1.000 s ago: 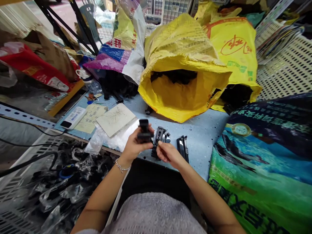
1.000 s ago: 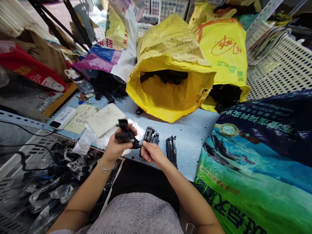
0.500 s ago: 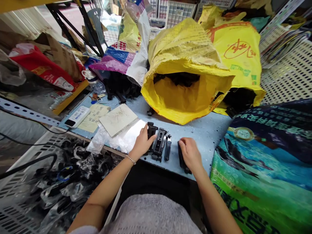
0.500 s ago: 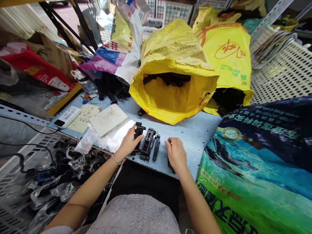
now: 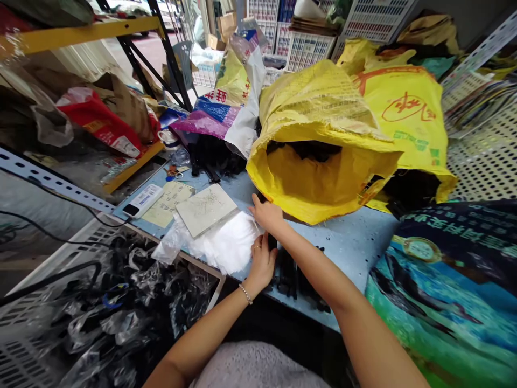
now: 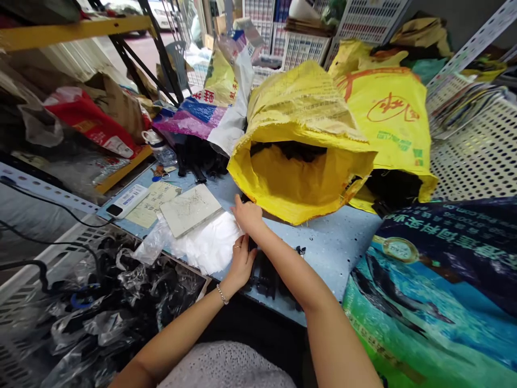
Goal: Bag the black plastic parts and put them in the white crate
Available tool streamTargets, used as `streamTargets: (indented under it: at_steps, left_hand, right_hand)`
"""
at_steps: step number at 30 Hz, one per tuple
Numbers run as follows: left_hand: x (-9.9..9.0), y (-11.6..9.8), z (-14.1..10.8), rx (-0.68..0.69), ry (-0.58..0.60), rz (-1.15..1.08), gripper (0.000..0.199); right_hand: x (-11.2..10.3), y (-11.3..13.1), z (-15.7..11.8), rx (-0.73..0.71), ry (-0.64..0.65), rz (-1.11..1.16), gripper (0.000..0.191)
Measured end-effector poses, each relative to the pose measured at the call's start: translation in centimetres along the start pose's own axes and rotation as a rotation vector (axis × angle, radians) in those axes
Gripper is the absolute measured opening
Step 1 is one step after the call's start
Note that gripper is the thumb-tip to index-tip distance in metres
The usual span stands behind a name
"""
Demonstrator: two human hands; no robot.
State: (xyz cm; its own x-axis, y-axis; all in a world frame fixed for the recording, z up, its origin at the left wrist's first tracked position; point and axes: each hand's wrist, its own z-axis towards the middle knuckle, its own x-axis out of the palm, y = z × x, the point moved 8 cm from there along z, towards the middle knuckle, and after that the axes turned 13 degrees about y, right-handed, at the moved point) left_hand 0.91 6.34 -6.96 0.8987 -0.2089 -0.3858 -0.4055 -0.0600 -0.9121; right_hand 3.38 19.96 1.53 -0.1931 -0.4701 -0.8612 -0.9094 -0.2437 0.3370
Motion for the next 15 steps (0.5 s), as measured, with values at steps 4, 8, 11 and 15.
streamTargets:
  at_steps: [4, 8, 11, 15]
  left_hand:
    - [-2.5, 0.3, -0.5, 0.022, -0.01, -0.214, 0.058]
    - [-5.9, -0.9, -0.2, 0.063, 0.007, -0.804, 0.063]
    - [-5.9, -3.3, -0.1, 0.091, 0.166, -1.173, 0.068]
    - [-5.7, -5.4, -1.6, 0.097, 0.175, -1.009, 0.056]
  right_hand:
    - [-0.9, 0.7, 1.8, -0.012, 0.015, 0.046, 0.037]
    - [3.5, 0.5, -5.4, -0.373, 0.144, 0.72, 0.039]
    - [8.0, 0.4, -12.0, -0.488, 0.332, 1.304, 0.049]
    - [7.4, -1.8, -16.4, -0.407, 0.109, 1.039, 0.038]
